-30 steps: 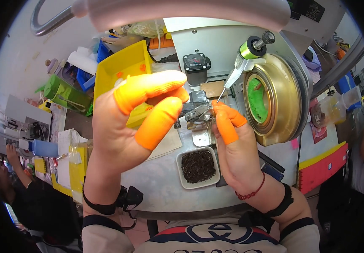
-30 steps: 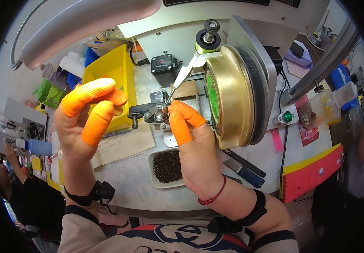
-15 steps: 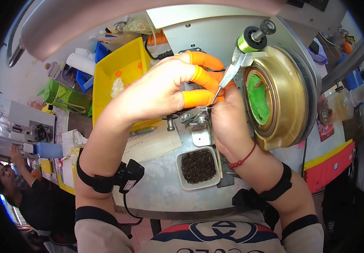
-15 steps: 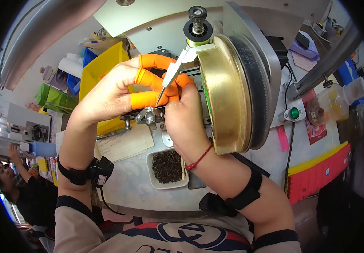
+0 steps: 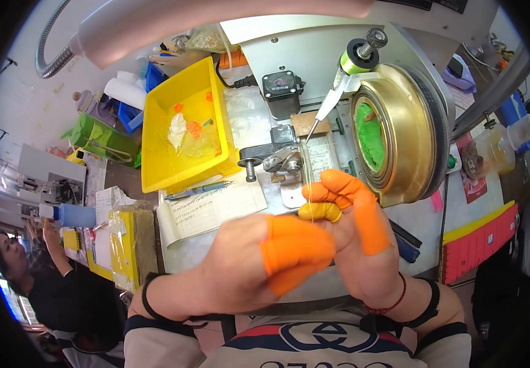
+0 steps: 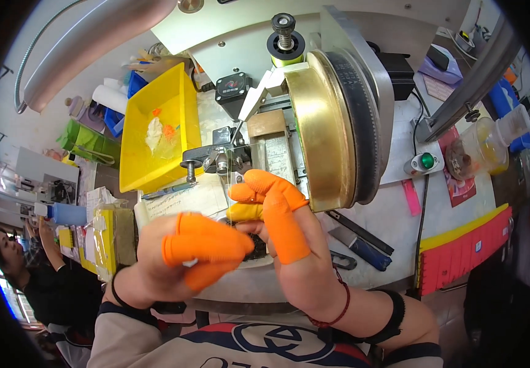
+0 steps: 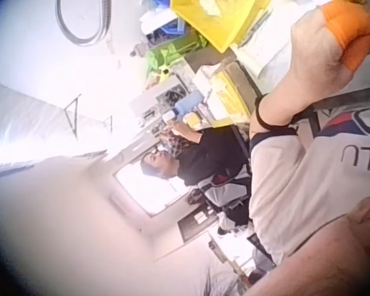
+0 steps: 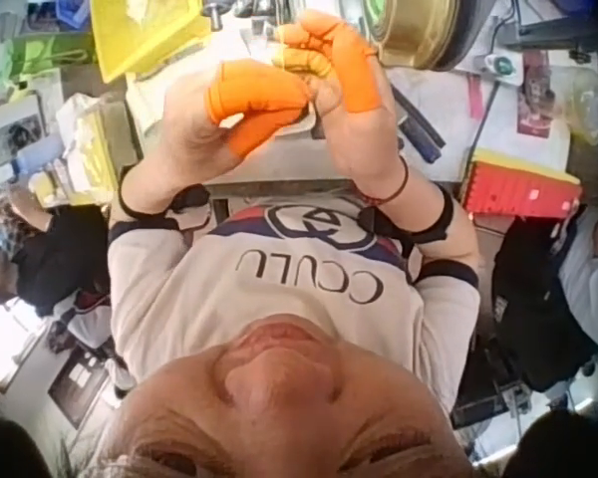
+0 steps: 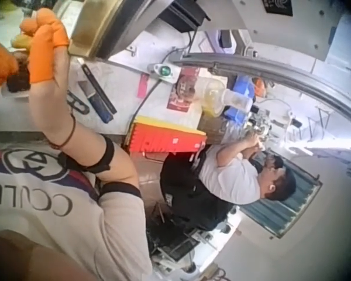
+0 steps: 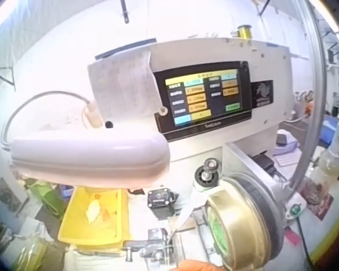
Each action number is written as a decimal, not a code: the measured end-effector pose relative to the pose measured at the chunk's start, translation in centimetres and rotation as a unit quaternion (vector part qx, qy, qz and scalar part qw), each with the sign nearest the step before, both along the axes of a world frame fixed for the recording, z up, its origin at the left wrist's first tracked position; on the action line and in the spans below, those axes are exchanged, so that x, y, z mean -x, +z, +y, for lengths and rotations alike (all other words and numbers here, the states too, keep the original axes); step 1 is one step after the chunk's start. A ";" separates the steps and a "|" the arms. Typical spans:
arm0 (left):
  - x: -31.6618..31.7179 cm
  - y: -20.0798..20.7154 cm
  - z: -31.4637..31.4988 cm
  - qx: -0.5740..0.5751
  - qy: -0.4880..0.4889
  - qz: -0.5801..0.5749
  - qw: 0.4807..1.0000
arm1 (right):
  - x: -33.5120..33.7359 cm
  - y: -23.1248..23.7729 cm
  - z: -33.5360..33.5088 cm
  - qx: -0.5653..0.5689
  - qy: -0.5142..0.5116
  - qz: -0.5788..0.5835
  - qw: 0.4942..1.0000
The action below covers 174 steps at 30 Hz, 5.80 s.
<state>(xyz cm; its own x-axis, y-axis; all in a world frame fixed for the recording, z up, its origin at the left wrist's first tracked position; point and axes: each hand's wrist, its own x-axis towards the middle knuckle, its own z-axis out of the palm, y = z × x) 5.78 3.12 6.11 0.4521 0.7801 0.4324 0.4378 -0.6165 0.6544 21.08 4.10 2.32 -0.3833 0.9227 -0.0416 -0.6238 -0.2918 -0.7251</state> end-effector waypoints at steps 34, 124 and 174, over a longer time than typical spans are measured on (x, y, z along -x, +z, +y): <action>4.3 1.2 12.0 0.090 -0.077 0.141 0.983 | 5.5 -1.7 6.0 0.018 -0.179 -0.050 0.982; 0.7 -7.3 -3.5 -0.069 -0.186 -0.085 0.977 | -7.1 -7.2 -5.9 -0.469 -0.056 -0.666 0.578; 0.6 -7.0 -3.6 -0.061 -0.181 -0.038 0.981 | -7.8 -7.4 -5.5 -0.448 -0.062 -0.623 0.639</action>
<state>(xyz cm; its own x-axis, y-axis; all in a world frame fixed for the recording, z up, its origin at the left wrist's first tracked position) 5.15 -0.43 -0.87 0.6525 0.5153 0.5556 0.1283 -0.7977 0.5893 28.93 -1.44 -5.11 -0.4888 0.8105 0.3227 0.6211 0.5831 -0.5237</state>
